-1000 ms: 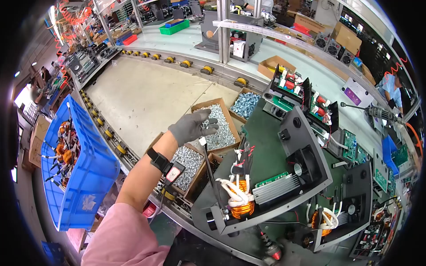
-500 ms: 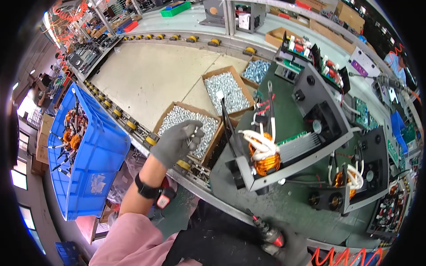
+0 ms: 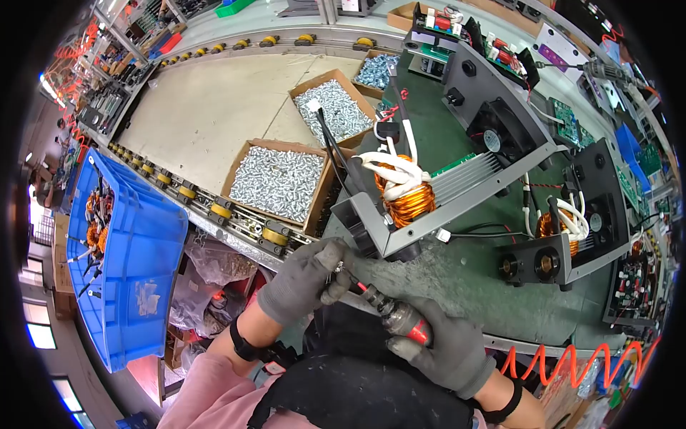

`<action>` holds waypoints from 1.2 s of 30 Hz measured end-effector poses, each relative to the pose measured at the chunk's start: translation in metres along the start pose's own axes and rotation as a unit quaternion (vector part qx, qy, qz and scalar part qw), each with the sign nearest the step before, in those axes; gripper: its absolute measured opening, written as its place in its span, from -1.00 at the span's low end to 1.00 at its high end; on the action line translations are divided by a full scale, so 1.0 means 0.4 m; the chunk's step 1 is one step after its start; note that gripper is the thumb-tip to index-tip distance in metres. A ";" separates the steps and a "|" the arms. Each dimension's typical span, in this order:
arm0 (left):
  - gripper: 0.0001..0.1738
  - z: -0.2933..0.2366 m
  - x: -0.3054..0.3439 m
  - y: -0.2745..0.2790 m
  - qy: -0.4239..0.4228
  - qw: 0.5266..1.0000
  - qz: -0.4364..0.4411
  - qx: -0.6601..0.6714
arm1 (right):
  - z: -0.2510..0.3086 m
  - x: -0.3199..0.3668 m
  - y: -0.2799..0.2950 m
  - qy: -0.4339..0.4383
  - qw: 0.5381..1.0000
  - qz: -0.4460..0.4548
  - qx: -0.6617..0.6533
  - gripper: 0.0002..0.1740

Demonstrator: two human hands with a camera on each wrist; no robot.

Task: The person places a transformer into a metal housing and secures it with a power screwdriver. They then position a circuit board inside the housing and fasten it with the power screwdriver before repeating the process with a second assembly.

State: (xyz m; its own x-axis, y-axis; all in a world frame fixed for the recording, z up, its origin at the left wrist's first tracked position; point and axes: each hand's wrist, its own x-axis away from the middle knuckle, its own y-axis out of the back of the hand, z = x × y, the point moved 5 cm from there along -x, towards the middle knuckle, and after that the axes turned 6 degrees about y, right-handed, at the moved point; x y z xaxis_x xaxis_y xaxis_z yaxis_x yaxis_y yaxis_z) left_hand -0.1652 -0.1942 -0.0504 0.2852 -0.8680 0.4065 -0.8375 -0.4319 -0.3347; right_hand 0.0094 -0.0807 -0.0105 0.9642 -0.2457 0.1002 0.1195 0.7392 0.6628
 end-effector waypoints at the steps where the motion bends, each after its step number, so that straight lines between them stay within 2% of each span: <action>1: -0.47 -0.001 -0.001 -0.007 0.003 1.000 0.003 -0.002 | 0.000 0.000 0.000 -0.003 1.000 -0.003 -0.002 -0.33; 3: -0.48 -0.003 0.000 -0.007 -0.008 0.997 -0.063 -0.036 | 0.001 0.001 0.002 -0.010 1.000 -0.007 -0.006 -0.34; 4: -0.48 0.020 -0.009 -0.014 -0.006 0.997 -0.061 -0.037 | 0.000 0.003 0.003 -0.012 1.000 -0.009 -0.008 -0.34; 6: -0.54 0.012 -0.006 -0.016 -0.229 0.956 -0.142 -0.116 | -0.007 0.008 -0.001 -0.025 0.999 0.013 -0.020 -0.34; 7: -0.54 0.021 -0.001 -0.016 -0.228 0.956 -0.140 -0.119 | -0.010 0.012 -0.002 -0.026 0.999 0.011 -0.022 -0.34; 9: -0.60 0.025 0.003 -0.026 -0.149 0.984 -0.096 -0.024 | -0.011 0.017 0.002 0.008 0.997 -0.010 -0.070 -0.33; 10: -0.60 0.013 0.011 -0.032 -0.149 0.984 -0.093 -0.027 | -0.017 0.024 0.009 0.007 0.997 -0.014 -0.071 -0.33; 12: -0.58 0.023 0.017 -0.055 -0.008 0.999 0.003 0.048 | -0.028 0.045 0.024 0.012 0.997 0.007 -0.071 -0.30; 13: -0.58 0.017 0.026 -0.053 -0.010 0.999 0.013 0.044 | -0.031 0.058 0.042 0.009 0.998 -0.003 -0.067 -0.30; 15: -0.78 0.027 0.034 -0.043 0.078 0.997 0.018 0.007 | -0.037 0.094 0.089 0.008 0.992 -0.034 -0.118 -0.24; 16: -0.75 0.008 0.034 -0.059 0.090 0.994 0.063 0.022 | -0.047 0.113 0.114 -0.010 0.990 -0.055 -0.127 -0.14; 17: -0.72 -0.023 0.045 -0.083 0.102 0.988 0.106 0.037 | -0.058 0.126 0.134 -0.017 0.990 -0.068 -0.119 -0.14; 18: -0.67 -0.081 0.048 -0.114 0.116 0.981 0.143 -0.058 | -0.077 0.136 0.152 -0.037 0.976 -0.099 -0.190 -0.09; 19: -0.67 -0.131 0.044 -0.150 0.113 0.980 0.152 -0.063 | -0.093 0.143 0.169 -0.053 0.955 -0.128 -0.262 -0.03; 20: -0.68 -0.193 0.042 -0.184 0.030 0.977 0.162 -0.134 | -0.087 0.131 0.188 -0.054 0.939 -0.133 -0.312 0.08; 21: -0.70 -0.245 0.035 -0.213 -0.054 0.963 0.168 -0.204 | -0.102 0.125 0.195 -0.052 0.939 -0.138 -0.311 0.08; 22: -0.70 -0.275 0.010 -0.240 -0.056 0.962 0.170 -0.209 | -0.124 0.116 0.209 -0.012 0.942 -0.191 -0.274 0.02; 23: -0.70 -0.328 -0.015 -0.275 -0.185 0.918 0.104 -0.334 | -0.139 0.110 0.224 0.027 0.940 -0.244 -0.236 -0.02; 24: -0.71 -0.369 -0.030 -0.312 -0.307 0.840 0.034 -0.446 | -0.139 0.101 0.230 0.048 0.954 -0.242 -0.172 0.01; 25: -0.77 -0.371 -0.069 -0.321 -0.366 0.788 -0.036 -0.493 | -0.121 0.104 0.240 0.014 0.966 -0.229 -0.116 0.01; 27: -0.72 -0.356 -0.140 -0.321 -0.338 0.719 -0.112 -0.598 | -0.128 0.108 0.241 0.057 0.967 -0.244 -0.040 0.00; 28: -0.72 -0.359 -0.159 -0.316 -0.337 0.718 -0.112 -0.599 | -0.125 0.121 0.249 -0.004 0.973 -0.213 -0.085 -0.05; 29: -0.68 -0.359 -0.175 -0.301 -0.311 0.715 -0.116 -0.615 | -0.126 0.129 0.259 -0.005 0.973 -0.212 -0.090 -0.05; 31: -0.65 -0.356 -0.189 -0.279 -0.269 0.717 -0.122 -0.631 | -0.155 0.166 0.287 -0.001 0.955 -0.267 -0.130 -0.10; 33: -0.58 -0.357 -0.193 -0.272 -0.267 0.704 -0.096 -0.651 | -0.258 0.257 0.283 -0.153 0.933 -0.290 -0.148 -0.17; 35: -0.55 -0.350 -0.200 -0.264 -0.266 0.700 -0.091 -0.656 | -0.282 0.305 0.319 -0.170 0.912 -0.340 -0.155 -0.21; 36: -0.56 -0.350 -0.200 -0.268 -0.282 0.686 -0.089 -0.665 | -0.289 0.320 0.335 -0.157 0.911 -0.335 -0.184 -0.20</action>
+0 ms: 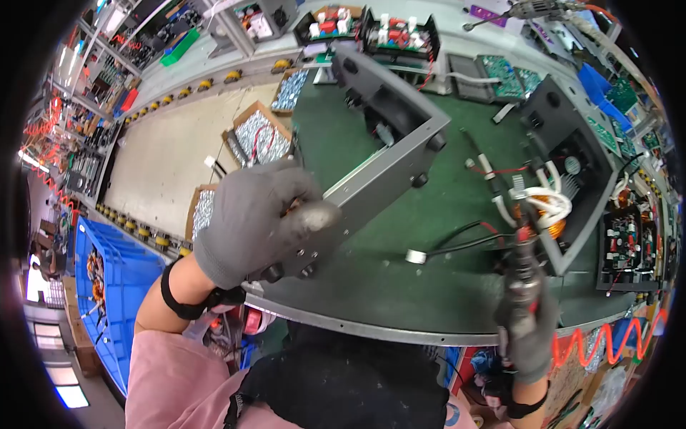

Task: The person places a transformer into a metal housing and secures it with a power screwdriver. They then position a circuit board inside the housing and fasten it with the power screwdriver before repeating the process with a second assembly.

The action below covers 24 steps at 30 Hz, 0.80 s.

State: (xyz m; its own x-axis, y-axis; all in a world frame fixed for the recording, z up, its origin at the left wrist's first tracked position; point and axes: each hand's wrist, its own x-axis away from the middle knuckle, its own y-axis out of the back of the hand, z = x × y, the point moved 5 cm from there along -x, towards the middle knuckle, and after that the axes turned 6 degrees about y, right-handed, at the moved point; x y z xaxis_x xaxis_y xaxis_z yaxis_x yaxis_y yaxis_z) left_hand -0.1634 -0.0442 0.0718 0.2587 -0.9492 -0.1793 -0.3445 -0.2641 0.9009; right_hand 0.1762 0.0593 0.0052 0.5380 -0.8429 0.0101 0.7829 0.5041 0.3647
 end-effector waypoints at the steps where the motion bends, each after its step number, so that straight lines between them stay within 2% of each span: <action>1: -0.57 -0.003 0.001 -0.002 -0.017 1.000 -0.006 -0.012 | -0.009 0.000 0.014 0.000 0.999 0.011 -0.031 -0.19; 2: -0.65 -0.003 0.005 -0.004 -0.021 1.000 -0.010 -0.007 | -0.021 0.005 0.022 0.043 0.998 -0.027 -0.020 -0.10; 3: -0.65 0.004 0.007 -0.008 -0.009 1.000 -0.001 -0.005 | -0.009 0.013 0.021 0.016 1.000 -0.016 -0.011 -0.05; 6: -0.75 0.015 0.029 0.021 -0.023 0.985 -0.068 0.156 | 0.014 0.026 -0.033 0.011 0.997 0.077 0.025 -0.03; 7: -0.75 0.013 0.049 0.035 -0.015 0.985 -0.065 0.157 | 0.004 0.036 -0.046 0.002 0.992 0.109 0.059 -0.01; 8: -0.73 0.008 0.076 0.058 0.000 0.974 -0.089 0.210 | 0.011 0.036 -0.075 -0.036 0.987 0.151 0.037 0.00; 9: -0.70 0.011 0.109 0.072 0.014 0.958 -0.113 0.261 | 0.008 0.031 -0.096 -0.040 0.986 0.157 0.037 0.00; 10: -0.64 0.017 0.145 0.080 0.012 0.962 -0.134 0.239 | 0.006 0.027 -0.125 -0.022 0.981 0.188 0.043 0.01; 11: -0.58 0.023 0.183 0.083 0.063 0.945 -0.155 0.280 | 0.005 0.025 -0.148 -0.003 0.974 0.219 0.049 0.01; 13: -0.52 0.029 0.256 0.094 0.050 0.962 -0.172 0.205 | -0.006 0.023 -0.178 -0.018 0.967 0.248 0.058 0.00; 15: -0.45 0.044 0.332 0.079 0.110 0.949 -0.178 0.234 | -0.013 0.017 -0.201 0.024 0.956 0.270 0.113 0.00; 17: -0.51 0.062 0.403 0.053 0.122 0.947 -0.145 0.257 | -0.032 0.018 -0.221 0.045 0.953 0.276 0.121 -0.04; 19: -0.57 0.059 0.449 0.015 0.166 0.947 -0.051 0.270 | -0.029 0.016 -0.237 0.069 0.949 0.278 0.130 -0.07; 21: -0.68 0.089 0.513 -0.094 0.184 0.928 0.030 0.322 | -0.029 0.017 -0.249 0.053 0.940 0.291 0.171 -0.09; 23: -0.68 0.125 0.573 -0.210 0.231 0.921 0.130 0.287 | -0.043 0.023 -0.245 0.054 0.942 0.285 0.166 -0.09; 24: -0.68 0.143 0.592 -0.256 0.231 0.920 0.127 0.289 | -0.048 0.025 -0.239 0.054 0.947 0.275 0.158 -0.09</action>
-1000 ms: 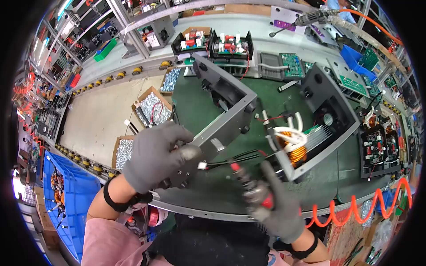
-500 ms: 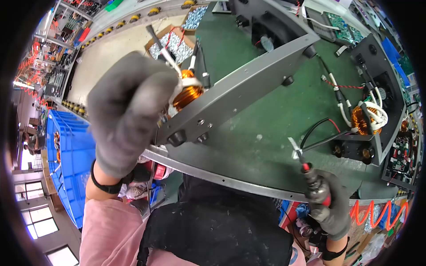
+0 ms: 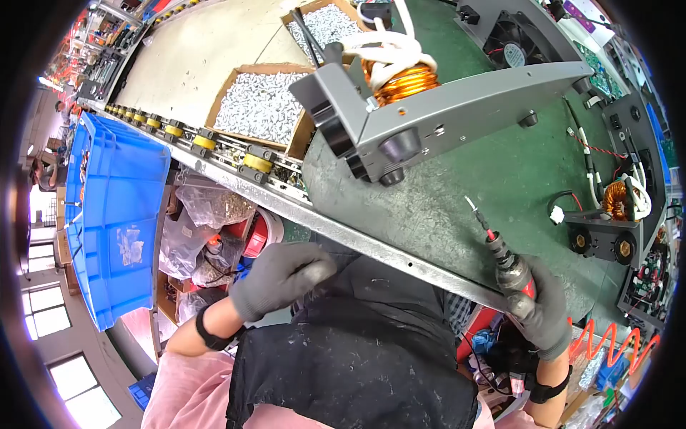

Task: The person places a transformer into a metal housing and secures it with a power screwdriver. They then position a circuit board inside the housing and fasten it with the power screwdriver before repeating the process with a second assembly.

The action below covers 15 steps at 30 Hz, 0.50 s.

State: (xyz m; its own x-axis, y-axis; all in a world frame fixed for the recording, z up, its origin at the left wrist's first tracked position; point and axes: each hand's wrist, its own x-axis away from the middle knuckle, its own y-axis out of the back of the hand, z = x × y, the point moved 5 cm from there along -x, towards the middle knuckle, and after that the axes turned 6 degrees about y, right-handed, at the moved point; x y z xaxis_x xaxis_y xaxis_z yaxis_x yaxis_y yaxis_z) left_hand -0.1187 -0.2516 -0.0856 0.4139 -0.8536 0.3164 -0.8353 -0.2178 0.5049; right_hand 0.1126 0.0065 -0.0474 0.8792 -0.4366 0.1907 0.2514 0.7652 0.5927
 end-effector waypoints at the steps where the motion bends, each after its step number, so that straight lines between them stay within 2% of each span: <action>1: -0.69 0.042 -0.010 -0.028 0.006 1.000 -0.008 -0.011 | -0.001 0.002 0.001 0.001 1.000 0.001 0.003 -0.09; 6: -0.69 0.119 -0.088 -0.158 -0.009 0.995 -0.009 -0.100 | -0.014 0.011 0.000 -0.023 0.999 -0.009 -0.024 -0.09; 8: -0.69 0.127 -0.112 -0.208 0.017 0.975 0.067 -0.212 | -0.016 0.017 -0.001 -0.016 1.000 -0.021 -0.012 -0.09; 9: -0.69 0.116 -0.116 -0.205 0.016 0.975 0.066 -0.212 | -0.016 0.017 0.000 -0.007 0.999 -0.034 -0.001 -0.08; 11: -0.68 0.107 -0.098 -0.237 0.015 0.916 0.247 -0.317 | -0.015 0.018 -0.002 -0.002 0.999 -0.046 0.005 -0.08; 15: -0.72 0.138 -0.055 -0.228 0.004 0.925 0.234 -0.299 | -0.023 0.024 -0.002 0.000 0.998 -0.057 0.007 -0.08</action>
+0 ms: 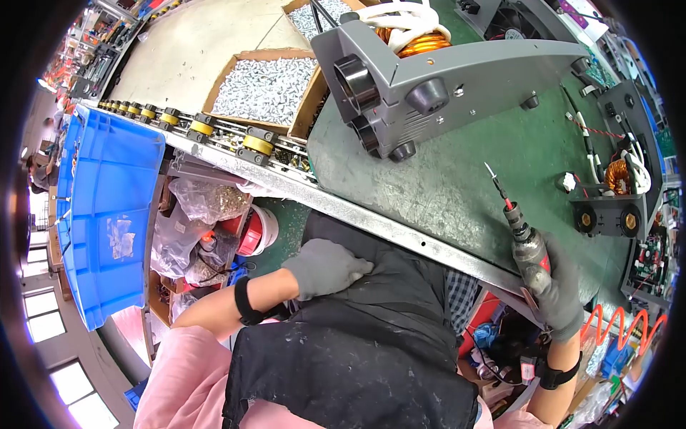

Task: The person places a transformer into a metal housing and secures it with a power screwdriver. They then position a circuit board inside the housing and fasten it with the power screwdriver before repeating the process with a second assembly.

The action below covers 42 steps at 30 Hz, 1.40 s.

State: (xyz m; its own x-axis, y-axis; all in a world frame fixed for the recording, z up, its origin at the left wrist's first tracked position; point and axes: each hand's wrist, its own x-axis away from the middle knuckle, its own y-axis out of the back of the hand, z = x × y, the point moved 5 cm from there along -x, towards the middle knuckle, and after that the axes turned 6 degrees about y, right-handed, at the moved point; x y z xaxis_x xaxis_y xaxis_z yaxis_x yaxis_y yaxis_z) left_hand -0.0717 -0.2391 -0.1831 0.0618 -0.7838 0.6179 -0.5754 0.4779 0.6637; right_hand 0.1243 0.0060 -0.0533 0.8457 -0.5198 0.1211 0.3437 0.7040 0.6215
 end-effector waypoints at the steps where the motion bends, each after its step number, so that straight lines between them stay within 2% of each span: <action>1: -0.72 0.005 0.019 0.000 -0.001 1.000 -0.001 -0.001 | -0.003 0.002 -0.003 0.000 1.000 -0.002 0.001 -0.08; 3: -0.71 0.028 0.065 0.010 0.059 0.998 0.016 0.007 | -0.008 0.008 -0.002 0.004 1.000 -0.029 0.011 -0.11; 6: -0.71 0.062 0.105 0.020 0.082 0.995 0.005 0.062 | -0.009 0.003 0.003 0.002 0.999 -0.018 0.029 -0.16; 10: -0.70 0.107 0.100 0.032 0.114 0.991 -0.015 0.061 | -0.001 0.002 -0.001 0.012 0.999 -0.030 0.013 -0.25; 12: -0.67 0.127 0.106 0.058 0.248 0.966 -0.068 0.006 | 0.007 0.002 -0.003 -0.006 0.999 -0.031 0.000 -0.35; 13: -0.67 0.123 0.102 0.061 0.248 0.966 -0.069 0.006 | 0.008 0.002 -0.002 -0.005 0.999 -0.031 0.001 -0.35; 16: -0.68 0.105 0.089 0.081 0.234 0.964 -0.124 -0.006 | 0.014 -0.003 -0.001 0.006 0.999 -0.033 0.018 -0.42; 18: -0.68 0.043 0.068 0.089 0.047 0.976 -0.194 0.085 | 0.017 -0.003 -0.004 -0.035 0.999 -0.012 0.022 -0.43; 20: -0.69 -0.005 0.004 0.069 0.054 0.984 -0.165 0.051 | 0.023 -0.008 0.000 -0.017 1.000 -0.014 0.017 -0.44; 22: -0.69 0.004 -0.058 0.037 0.056 0.985 -0.155 0.042 | 0.022 -0.004 -0.005 -0.003 1.000 -0.015 0.011 -0.44; 24: -0.69 -0.004 -0.094 0.032 0.005 0.984 -0.179 -0.004 | 0.018 0.001 -0.005 -0.008 1.000 -0.017 -0.019 -0.43; 25: -0.69 -0.007 -0.088 0.032 -0.018 0.976 -0.217 0.004 | 0.021 -0.001 -0.001 -0.006 1.000 -0.005 -0.016 -0.40; 28: -0.69 0.015 -0.098 0.027 0.016 0.986 -0.162 0.029 | 0.035 -0.009 -0.001 -0.002 1.000 -0.004 -0.004 -0.36; 30: -0.71 0.062 -0.108 0.004 0.006 0.987 -0.158 0.034 | 0.014 -0.006 0.005 0.017 1.000 0.000 -0.006 -0.33; 32: -0.64 0.097 -0.095 -0.007 -0.021 0.985 -0.071 0.153 | 0.007 -0.003 0.007 0.035 0.999 -0.002 -0.005 -0.31; 33: -0.64 0.103 -0.084 -0.001 -0.027 0.986 -0.073 0.144 | 0.013 -0.006 0.006 0.045 0.999 -0.003 0.007 -0.28; 34: -0.66 0.111 -0.071 -0.002 -0.022 0.952 -0.050 0.300 | 0.018 -0.008 0.007 0.055 0.998 -0.005 0.021 -0.26; 35: -0.68 0.118 -0.061 -0.004 -0.017 0.893 -0.024 0.449 | 0.016 -0.009 0.007 0.065 0.998 -0.010 0.017 -0.25; 36: -0.68 0.123 -0.052 -0.004 -0.024 0.897 -0.025 0.441 | 0.020 -0.008 0.015 0.066 0.997 -0.021 0.019 -0.25; 38: -0.72 0.155 -0.044 -0.019 0.010 0.732 -0.013 0.681 | 0.015 -0.008 0.017 0.024 0.999 0.013 0.018 -0.29; 39: -0.72 0.173 -0.048 -0.042 0.005 0.736 -0.012 0.677 | 0.016 -0.009 0.019 0.033 0.999 0.021 0.018 -0.33; 41: -0.75 0.207 -0.063 -0.079 -0.045 0.639 0.010 0.768 | 0.025 -0.009 0.023 0.044 0.999 0.011 0.028 -0.34; 42: -0.75 0.199 -0.048 -0.051 -0.049 0.642 0.009 0.765 | 0.031 -0.010 0.027 0.056 0.998 0.007 0.038 -0.35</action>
State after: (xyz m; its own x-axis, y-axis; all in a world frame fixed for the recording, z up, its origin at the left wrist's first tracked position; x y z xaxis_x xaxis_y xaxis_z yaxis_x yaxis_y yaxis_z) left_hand -0.1260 -0.2652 -0.2420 0.0355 -0.8406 0.5405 -0.7075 -0.4031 -0.5805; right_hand 0.1197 0.0098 -0.0376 0.8922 -0.4494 0.0455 0.3031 0.6703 0.6774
